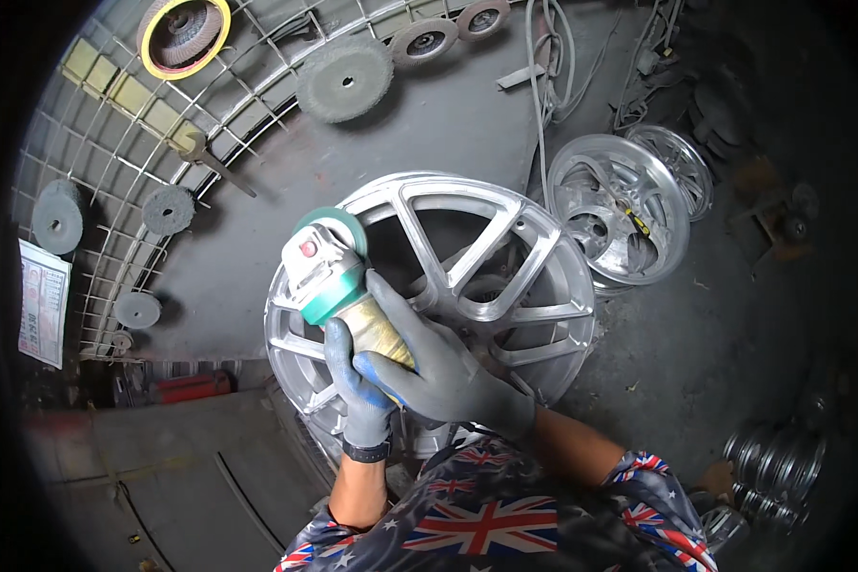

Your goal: The person uses a metal file to manually smooth the edges of a silver car wheel rim. They then switch to a handheld power polisher with a buffing pad to polish the face of the wheel, moving the tool systematically across the spokes and outer rim.

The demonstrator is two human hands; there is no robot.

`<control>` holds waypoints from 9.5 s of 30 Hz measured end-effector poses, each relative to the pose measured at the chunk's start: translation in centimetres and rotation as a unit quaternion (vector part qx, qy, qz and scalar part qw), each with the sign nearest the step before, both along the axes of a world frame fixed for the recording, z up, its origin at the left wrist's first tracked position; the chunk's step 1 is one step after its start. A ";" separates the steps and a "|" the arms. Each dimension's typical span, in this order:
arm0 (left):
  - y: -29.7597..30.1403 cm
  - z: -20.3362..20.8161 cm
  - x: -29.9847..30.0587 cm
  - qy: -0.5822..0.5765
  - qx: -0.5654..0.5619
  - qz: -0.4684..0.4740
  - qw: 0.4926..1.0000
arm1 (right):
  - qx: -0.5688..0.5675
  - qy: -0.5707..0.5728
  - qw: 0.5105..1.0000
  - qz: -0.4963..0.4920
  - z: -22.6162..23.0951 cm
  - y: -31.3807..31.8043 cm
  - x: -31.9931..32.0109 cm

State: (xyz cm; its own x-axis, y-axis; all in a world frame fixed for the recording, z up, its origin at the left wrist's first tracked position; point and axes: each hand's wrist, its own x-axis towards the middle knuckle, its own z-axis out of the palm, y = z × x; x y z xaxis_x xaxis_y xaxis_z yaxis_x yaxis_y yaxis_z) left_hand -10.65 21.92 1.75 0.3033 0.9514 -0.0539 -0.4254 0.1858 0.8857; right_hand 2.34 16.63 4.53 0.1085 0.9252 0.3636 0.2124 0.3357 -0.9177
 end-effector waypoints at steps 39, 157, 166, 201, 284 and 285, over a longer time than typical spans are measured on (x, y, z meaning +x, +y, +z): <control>1.8 3.0 3.5 -0.024 -0.004 -0.200 0.979 | -0.112 0.137 0.972 -0.153 0.5 -2.4 -0.6; 0.1 0.2 1.4 0.109 0.051 -0.072 0.990 | -0.083 0.040 0.994 -0.063 -0.3 -2.6 0.3; 0.0 -0.1 1.0 0.110 0.036 -0.068 0.991 | 0.012 0.014 0.990 -0.140 -1.4 -2.0 0.2; 0.9 1.1 1.6 0.170 0.083 -0.123 0.974 | -0.071 0.121 0.986 -0.095 -0.2 -2.5 0.5; 1.3 3.1 3.3 0.138 0.007 -0.148 0.979 | -0.070 0.209 0.967 -0.128 1.2 -2.5 0.2; 1.7 0.9 2.9 0.175 0.043 -0.154 0.972 | -0.080 0.225 0.960 -0.145 1.2 -2.7 0.2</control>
State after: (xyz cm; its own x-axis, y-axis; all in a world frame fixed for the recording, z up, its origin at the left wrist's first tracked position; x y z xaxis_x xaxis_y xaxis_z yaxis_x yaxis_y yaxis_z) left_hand -7.74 23.66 2.70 0.5510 0.8243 -0.1298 -0.0311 0.1758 0.9839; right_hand 2.49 13.89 5.77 0.4822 0.8729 0.0751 -0.1549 0.1693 -0.9733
